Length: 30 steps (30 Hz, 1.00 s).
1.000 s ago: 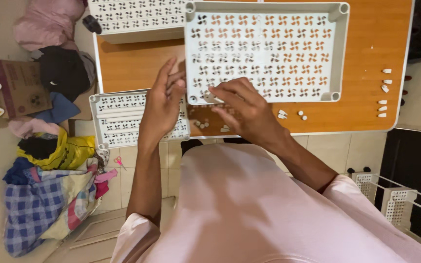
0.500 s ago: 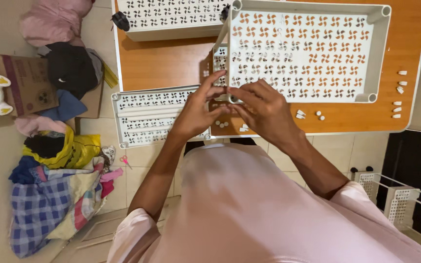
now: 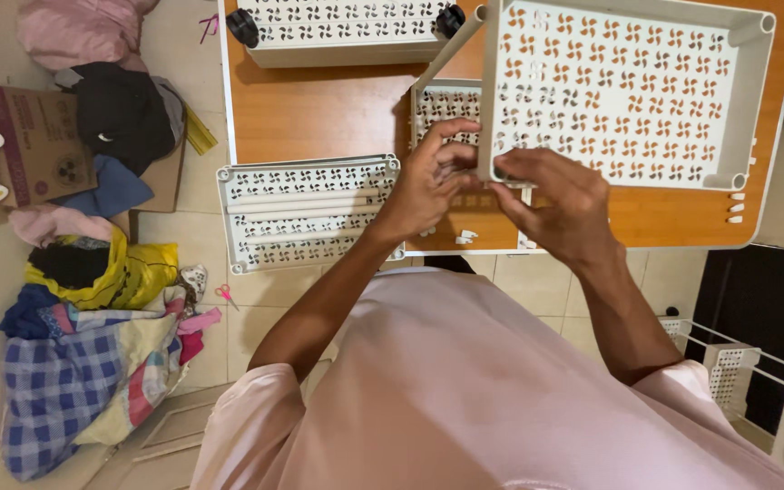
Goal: The person assembles a white plastic storage rack by inserting white cylindrical poles into perforated panels and securing them with small white connectors. The person repeatedly aligns and fits the poles and connectors to build the frame on a wooden table.
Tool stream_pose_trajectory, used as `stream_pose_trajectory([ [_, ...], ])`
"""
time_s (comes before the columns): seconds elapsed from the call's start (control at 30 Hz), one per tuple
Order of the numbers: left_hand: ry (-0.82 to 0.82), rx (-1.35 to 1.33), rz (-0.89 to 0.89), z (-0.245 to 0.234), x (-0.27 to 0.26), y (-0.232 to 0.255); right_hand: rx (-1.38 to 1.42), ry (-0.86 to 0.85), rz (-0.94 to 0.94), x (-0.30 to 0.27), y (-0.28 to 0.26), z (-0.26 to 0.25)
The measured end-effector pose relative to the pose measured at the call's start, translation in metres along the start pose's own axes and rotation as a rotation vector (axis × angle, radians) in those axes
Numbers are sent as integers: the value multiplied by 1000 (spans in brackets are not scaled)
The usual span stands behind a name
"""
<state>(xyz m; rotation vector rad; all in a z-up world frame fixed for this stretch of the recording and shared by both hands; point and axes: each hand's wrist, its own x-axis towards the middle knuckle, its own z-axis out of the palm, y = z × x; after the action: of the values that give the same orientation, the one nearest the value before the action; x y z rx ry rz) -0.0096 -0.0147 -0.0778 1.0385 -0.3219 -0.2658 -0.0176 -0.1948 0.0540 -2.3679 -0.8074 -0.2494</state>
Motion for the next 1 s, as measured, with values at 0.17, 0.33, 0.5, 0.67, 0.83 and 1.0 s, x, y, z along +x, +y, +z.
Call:
stream_pose_trajectory([
  [0.17, -3, -35, 36, 18, 20, -5, -7, 55, 28, -2, 9, -18],
  [0.33, -1, 4, 125, 34, 36, -10, -40, 117, 16, -6, 23, -36],
  [0.5, -20, -29, 219, 52, 56, -16, 23, 161, -6, -12, 44, -54],
  [0.67, 8, 22, 196, 76, 66, -10, 109, 203, 5, -19, 66, -74],
  [0.83, 68, 183, 166, 100, 77, 5, 159, 242, -19, -22, 91, -91],
  [1.0, 84, 330, 255, 121, 93, 16, 242, 262, -7, -26, 104, -108],
])
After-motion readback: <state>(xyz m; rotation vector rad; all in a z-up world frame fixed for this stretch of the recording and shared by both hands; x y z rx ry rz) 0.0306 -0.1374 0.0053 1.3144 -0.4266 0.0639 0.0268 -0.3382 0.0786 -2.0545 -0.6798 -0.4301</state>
